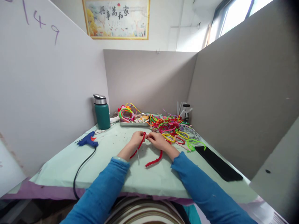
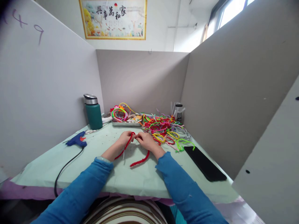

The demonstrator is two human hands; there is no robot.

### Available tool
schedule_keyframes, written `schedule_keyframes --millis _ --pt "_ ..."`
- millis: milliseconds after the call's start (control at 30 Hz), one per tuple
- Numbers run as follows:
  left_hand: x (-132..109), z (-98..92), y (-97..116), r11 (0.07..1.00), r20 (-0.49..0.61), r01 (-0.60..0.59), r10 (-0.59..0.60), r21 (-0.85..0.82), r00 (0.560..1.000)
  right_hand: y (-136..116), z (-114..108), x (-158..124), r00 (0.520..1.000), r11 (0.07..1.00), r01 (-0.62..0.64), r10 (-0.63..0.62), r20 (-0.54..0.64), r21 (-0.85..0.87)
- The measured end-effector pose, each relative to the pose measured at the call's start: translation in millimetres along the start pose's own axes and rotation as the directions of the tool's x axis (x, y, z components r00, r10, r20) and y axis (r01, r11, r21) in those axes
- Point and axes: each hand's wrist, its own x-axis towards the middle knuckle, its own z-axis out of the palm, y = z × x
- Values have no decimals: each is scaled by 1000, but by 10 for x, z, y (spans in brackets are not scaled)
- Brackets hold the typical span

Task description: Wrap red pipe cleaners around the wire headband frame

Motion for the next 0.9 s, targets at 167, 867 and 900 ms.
schedule_keyframes --millis 167,867,900 --pt "-37 -6 64 985 37 165 -163 -52 986 -55 3 3 1000 998 -27 27 5 59" --pt "-37 -26 79 982 44 188 -187 -31 981 -60 26 18 1000 997 -22 22 2 75" --pt "-38 -27 79 980 46 194 -192 -42 980 -59 22 14 1000 997 -23 23 0 79"
